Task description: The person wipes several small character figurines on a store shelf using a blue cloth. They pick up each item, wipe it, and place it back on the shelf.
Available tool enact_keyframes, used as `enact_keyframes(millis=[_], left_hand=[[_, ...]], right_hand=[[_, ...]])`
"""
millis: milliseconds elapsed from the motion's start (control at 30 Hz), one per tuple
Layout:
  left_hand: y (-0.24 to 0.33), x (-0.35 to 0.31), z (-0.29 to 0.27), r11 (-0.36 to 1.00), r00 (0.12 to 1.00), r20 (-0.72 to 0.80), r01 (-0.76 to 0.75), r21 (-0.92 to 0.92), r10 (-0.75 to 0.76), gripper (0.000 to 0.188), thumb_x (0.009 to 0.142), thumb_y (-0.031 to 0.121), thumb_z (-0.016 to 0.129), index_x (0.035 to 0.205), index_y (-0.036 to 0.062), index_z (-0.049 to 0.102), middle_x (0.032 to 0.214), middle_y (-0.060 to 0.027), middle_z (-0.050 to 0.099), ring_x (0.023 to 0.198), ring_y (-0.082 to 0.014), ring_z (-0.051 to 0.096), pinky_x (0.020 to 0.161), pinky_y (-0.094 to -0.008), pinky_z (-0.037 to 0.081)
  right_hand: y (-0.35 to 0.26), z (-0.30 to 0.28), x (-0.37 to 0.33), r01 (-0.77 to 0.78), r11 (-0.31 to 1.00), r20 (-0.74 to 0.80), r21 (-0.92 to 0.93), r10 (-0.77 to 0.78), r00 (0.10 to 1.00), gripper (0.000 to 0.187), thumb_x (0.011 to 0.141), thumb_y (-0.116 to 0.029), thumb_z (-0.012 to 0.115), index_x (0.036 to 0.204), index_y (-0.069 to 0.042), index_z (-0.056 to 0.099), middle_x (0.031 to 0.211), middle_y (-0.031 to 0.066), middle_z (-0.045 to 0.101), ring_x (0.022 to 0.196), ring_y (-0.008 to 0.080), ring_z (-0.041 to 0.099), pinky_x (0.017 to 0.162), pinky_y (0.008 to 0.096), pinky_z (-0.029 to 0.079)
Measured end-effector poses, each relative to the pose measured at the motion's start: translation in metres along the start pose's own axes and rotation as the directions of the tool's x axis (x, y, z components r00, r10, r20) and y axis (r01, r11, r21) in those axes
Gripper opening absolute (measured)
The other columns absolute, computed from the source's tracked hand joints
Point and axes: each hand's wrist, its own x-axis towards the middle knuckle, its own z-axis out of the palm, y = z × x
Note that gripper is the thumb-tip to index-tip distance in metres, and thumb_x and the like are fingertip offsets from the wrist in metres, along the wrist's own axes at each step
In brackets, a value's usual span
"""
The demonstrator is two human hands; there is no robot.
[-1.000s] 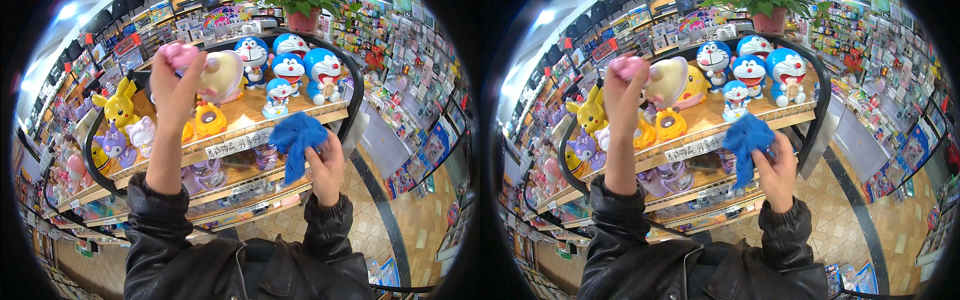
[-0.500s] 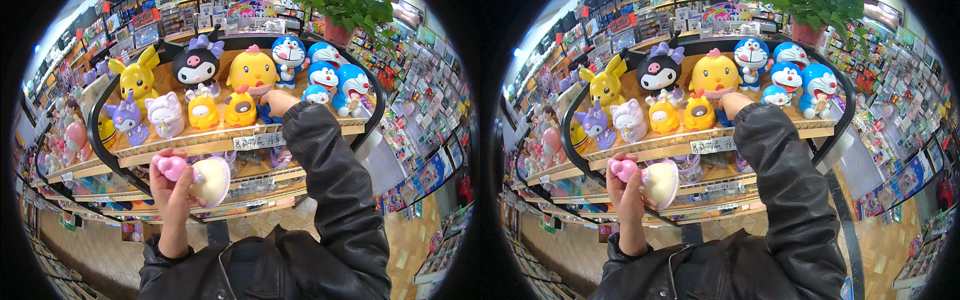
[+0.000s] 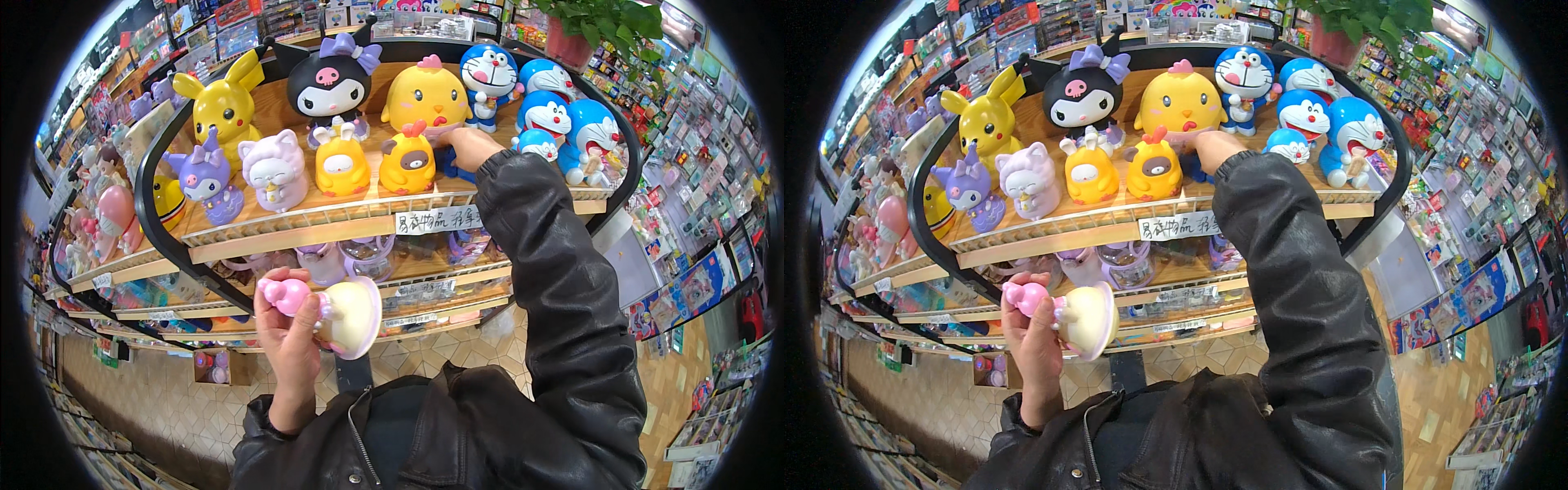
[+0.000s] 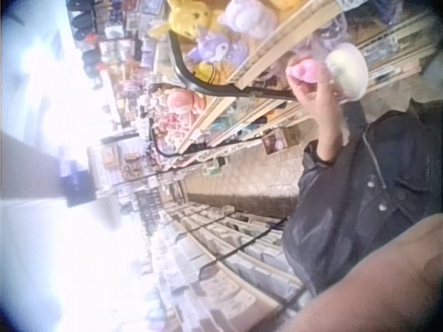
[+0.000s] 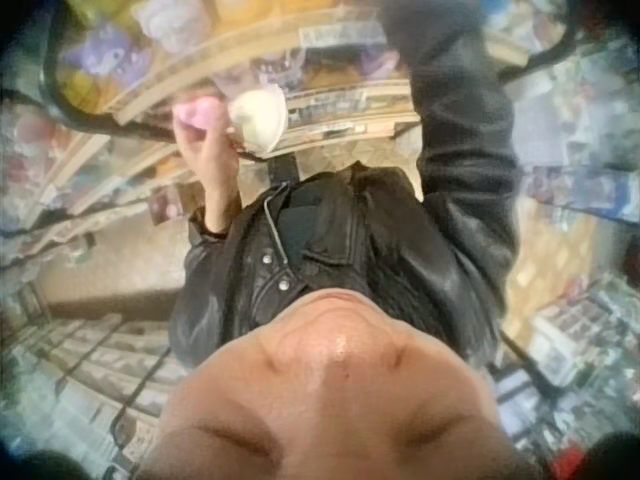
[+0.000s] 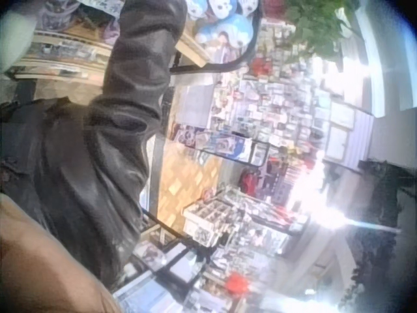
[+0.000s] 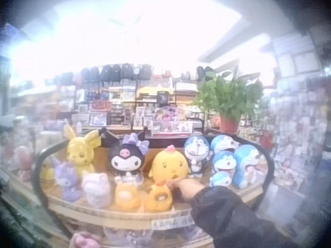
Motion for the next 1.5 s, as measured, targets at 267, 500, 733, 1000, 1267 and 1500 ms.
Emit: enact_keyframes(millis=[267, 500, 733, 1000, 1267, 1500], left_hand=[[-0.029, -0.042, 0.025, 0.957, 0.979, 0.112, -0.193, 0.218, 0.172, 0.046, 0.087, -0.001, 0.068, 0.125, 0.0040, 0.044, 0.118, -0.0094, 0.054, 0.105, -0.0188, 0.055, 0.093, -0.0317, 0.046], [-0.043, -0.042, 0.013, 0.640, 0.822, 0.359, -0.570, 0.515, 0.442, 0.057, 0.074, -0.002, 0.077, 0.122, 0.0016, 0.047, 0.112, -0.0162, 0.055, 0.102, -0.0309, 0.058, 0.091, -0.0398, 0.045], [-0.041, -0.042, -0.008, 0.988, 0.981, -0.134, 0.131, -0.082, -0.141, 0.038, 0.096, 0.010, 0.066, 0.128, 0.0041, 0.046, 0.115, -0.0077, 0.059, 0.096, -0.0110, 0.059, 0.081, -0.0256, 0.051], [-0.055, -0.045, -0.004, 0.986, 0.993, -0.066, 0.087, -0.141, -0.097, 0.034, 0.097, 0.007, 0.063, 0.127, 0.0067, 0.047, 0.118, -0.0073, 0.058, 0.099, -0.0113, 0.057, 0.087, -0.0256, 0.049], [-0.049, -0.049, 0.005, 0.973, 0.977, 0.197, -0.115, 0.198, 0.076, 0.044, 0.091, 0.001, 0.066, 0.128, 0.0009, 0.042, 0.116, -0.0075, 0.055, 0.101, -0.0130, 0.056, 0.090, -0.0273, 0.047], [-0.036, -0.061, 0.009, 0.979, 0.986, 0.098, 0.114, 0.171, -0.132, 0.041, 0.088, 0.002, 0.070, 0.119, 0.0003, 0.044, 0.110, -0.0096, 0.057, 0.094, -0.0127, 0.056, 0.083, -0.0274, 0.048]], right_hand=[[-0.001, -0.008, -0.002, -0.033, 0.998, 0.113, -0.055, 0.039, 0.993, 0.048, 0.074, 0.007, 0.072, 0.120, -0.007, 0.068, 0.121, 0.0133, 0.068, 0.115, 0.0314, 0.062, 0.097, 0.0363, 0.051], [-0.013, -0.023, -0.021, 0.008, 0.998, 0.202, -0.057, 0.004, 0.979, 0.050, 0.071, 0.006, 0.075, 0.119, -0.006, 0.069, 0.116, 0.0130, 0.069, 0.111, 0.0308, 0.063, 0.095, 0.0359, 0.052], [-0.043, -0.055, -0.072, 0.348, 0.923, -0.717, -0.162, -0.352, 0.602, 0.027, 0.082, 0.000, 0.065, 0.109, -0.003, 0.064, 0.101, 0.0200, 0.066, 0.095, 0.0371, 0.065, 0.085, 0.0424, 0.052], [-0.122, -0.003, -0.223, 0.485, 0.709, -0.608, 0.513, -0.099, 0.788, 0.041, 0.083, 0.001, 0.065, 0.123, -0.001, 0.056, 0.119, 0.0165, 0.059, 0.113, 0.0309, 0.059, 0.098, 0.0400, 0.047], [-0.150, 0.118, -0.227, 0.298, 0.604, -0.162, 0.739, -0.271, 0.949, 0.065, 0.084, -0.019, 0.075, 0.137, -0.001, 0.041, 0.134, 0.0242, 0.052, 0.124, 0.0433, 0.050, 0.103, 0.0445, 0.043], [-0.140, 0.125, -0.242, 0.153, 0.530, -0.066, 0.834, -0.181, 0.981, 0.057, 0.087, -0.015, 0.071, 0.138, -0.004, 0.046, 0.138, 0.0201, 0.054, 0.126, 0.0413, 0.053, 0.104, 0.0430, 0.044]])
